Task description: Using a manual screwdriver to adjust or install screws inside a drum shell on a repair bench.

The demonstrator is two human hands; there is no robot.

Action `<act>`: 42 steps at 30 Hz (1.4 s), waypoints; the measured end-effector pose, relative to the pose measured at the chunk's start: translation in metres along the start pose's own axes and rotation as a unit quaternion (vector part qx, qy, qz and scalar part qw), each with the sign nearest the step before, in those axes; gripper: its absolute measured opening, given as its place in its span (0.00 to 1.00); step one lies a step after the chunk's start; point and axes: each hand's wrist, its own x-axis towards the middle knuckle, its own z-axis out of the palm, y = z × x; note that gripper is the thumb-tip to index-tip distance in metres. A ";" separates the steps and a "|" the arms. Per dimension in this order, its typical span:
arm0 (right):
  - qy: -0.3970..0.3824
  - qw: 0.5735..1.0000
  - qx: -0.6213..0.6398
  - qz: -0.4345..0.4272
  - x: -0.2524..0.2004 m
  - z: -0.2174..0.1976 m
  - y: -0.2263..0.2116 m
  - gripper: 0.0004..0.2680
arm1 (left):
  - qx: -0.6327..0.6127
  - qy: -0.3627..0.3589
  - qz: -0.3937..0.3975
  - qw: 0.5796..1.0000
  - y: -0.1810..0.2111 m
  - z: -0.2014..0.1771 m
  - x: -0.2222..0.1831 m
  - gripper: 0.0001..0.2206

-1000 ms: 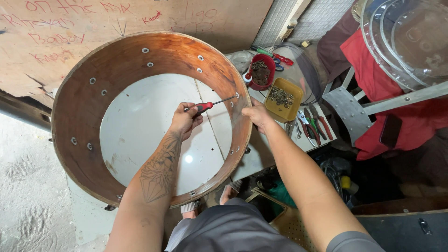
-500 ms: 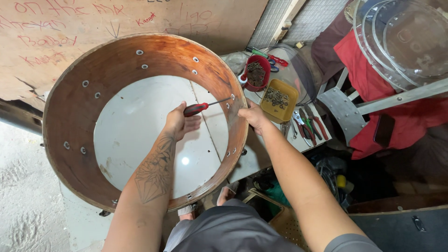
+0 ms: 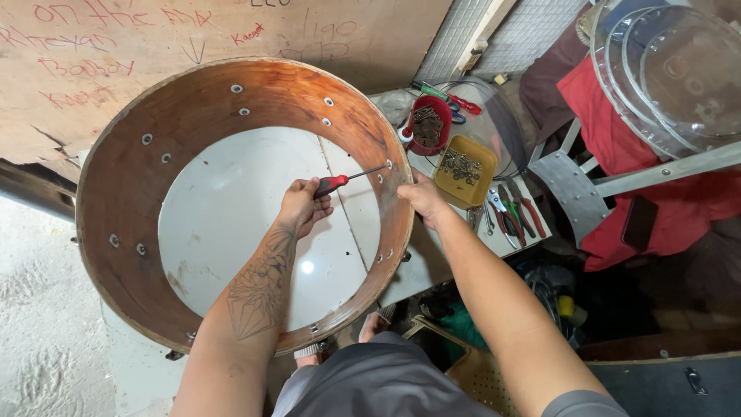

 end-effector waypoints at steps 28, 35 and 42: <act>0.015 1.000 -0.017 -0.009 -0.013 0.009 -0.016 0.23 | -0.036 -0.057 -0.016 0.998 -0.006 -0.011 0.006 0.10; 0.026 0.999 -0.037 -0.017 -0.001 0.004 -0.001 0.22 | -0.014 -0.051 -0.020 0.998 -0.008 -0.013 0.020 0.11; 0.087 0.993 -0.061 -0.060 -0.118 0.008 -0.030 0.26 | 0.060 0.039 -0.001 0.997 0.018 -0.026 0.022 0.15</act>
